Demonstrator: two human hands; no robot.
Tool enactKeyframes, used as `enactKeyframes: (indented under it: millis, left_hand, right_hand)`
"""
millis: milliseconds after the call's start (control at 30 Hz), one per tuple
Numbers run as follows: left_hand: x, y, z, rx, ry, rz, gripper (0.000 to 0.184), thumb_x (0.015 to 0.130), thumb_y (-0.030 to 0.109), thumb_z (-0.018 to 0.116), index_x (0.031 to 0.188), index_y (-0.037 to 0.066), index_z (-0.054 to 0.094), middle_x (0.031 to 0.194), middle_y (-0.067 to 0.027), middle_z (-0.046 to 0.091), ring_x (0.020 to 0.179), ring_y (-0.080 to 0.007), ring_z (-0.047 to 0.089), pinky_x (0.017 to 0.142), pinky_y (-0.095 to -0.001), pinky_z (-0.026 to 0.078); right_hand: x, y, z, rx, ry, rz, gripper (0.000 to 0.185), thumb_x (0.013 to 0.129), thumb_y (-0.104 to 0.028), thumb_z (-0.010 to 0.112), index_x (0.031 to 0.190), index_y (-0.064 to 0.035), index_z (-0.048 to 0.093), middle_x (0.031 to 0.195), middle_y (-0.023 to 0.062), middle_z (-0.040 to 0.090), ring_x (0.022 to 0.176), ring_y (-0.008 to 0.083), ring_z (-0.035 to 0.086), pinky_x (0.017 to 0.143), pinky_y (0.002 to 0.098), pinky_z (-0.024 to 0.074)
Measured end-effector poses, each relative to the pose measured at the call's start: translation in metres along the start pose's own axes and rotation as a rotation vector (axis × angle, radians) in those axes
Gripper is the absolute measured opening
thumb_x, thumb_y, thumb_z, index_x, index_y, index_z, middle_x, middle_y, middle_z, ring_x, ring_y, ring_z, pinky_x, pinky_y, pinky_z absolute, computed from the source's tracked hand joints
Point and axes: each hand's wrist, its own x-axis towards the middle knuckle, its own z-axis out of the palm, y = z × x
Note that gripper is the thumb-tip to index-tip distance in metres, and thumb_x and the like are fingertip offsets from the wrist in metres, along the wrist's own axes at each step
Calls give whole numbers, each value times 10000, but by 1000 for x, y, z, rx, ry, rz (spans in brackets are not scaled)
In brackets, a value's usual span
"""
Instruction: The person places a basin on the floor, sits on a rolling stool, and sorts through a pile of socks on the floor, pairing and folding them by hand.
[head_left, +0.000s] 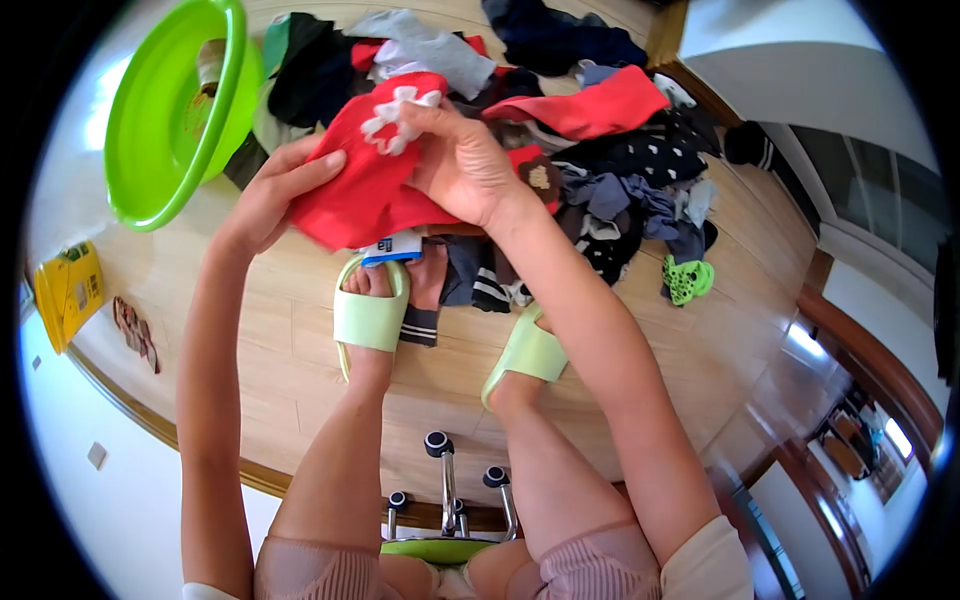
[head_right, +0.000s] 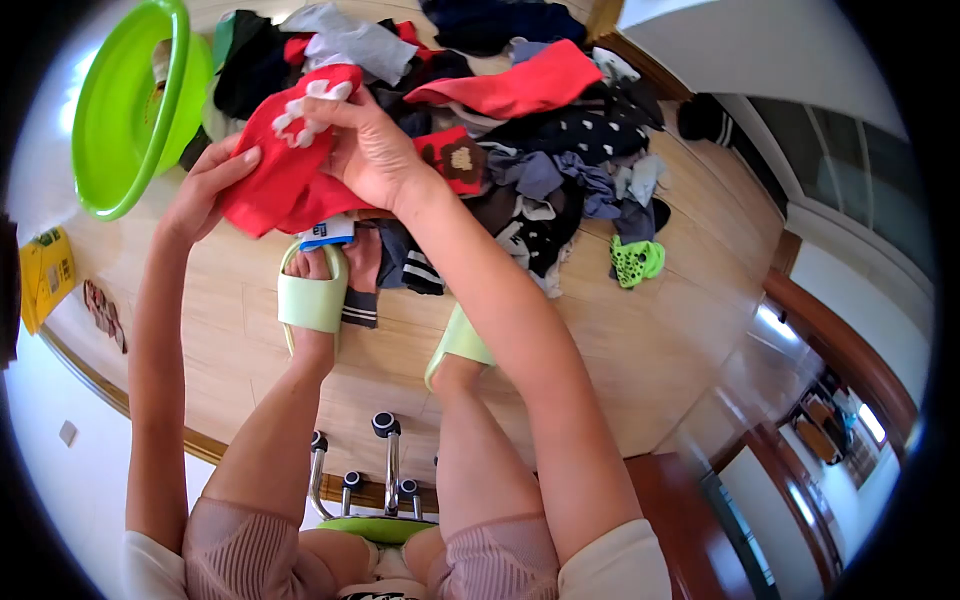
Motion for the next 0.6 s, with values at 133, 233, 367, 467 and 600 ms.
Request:
enactKeyframes:
  millis: [133,233,367,467,600]
  left_hand:
    - [-14,-4,5,-26,14,-51,355,977,236,583,1248,7,571,1119,-54,662,986,-79,628,852,-237,513]
    - [-13,-8,-2,68,65,-63,331,976,238,586,1215,9,594,1080,-47,677,934,-72,641,825,-226,517]
    - [-6,-6,-32,168,196,-21,280,968,248,603,1163,50,641,961,-4,660,802,-47,616,603,-196,508]
    - [4,-4,-26,366,447,70,269,968,250,599,1163,72,650,869,1,628,717,-52,588,499,-192,476]
    - [9,-32,-46,1235,683,373,277,918,158,624,1173,50,639,965,-104,636,878,-210,633,691,-311,525]
  right_hand:
    - [-11,8,-9,80,19,137,297,842,-117,712,1117,-78,607,1073,76,671,1016,201,640,948,379,491]
    - [-13,8,-9,8,22,35,298,839,-43,700,1121,-74,609,1076,69,675,1012,195,647,909,365,517]
    - [-7,-23,-10,-251,137,-245,332,798,-46,760,1094,-54,612,958,57,683,857,166,665,739,288,557]
    - [-5,-42,-23,-686,273,-417,533,825,-131,763,1290,-40,518,1066,47,666,880,126,652,704,240,534]
    - [-34,-44,-46,-1296,417,-789,307,758,-112,773,1026,-51,635,895,35,682,805,148,646,669,267,514]
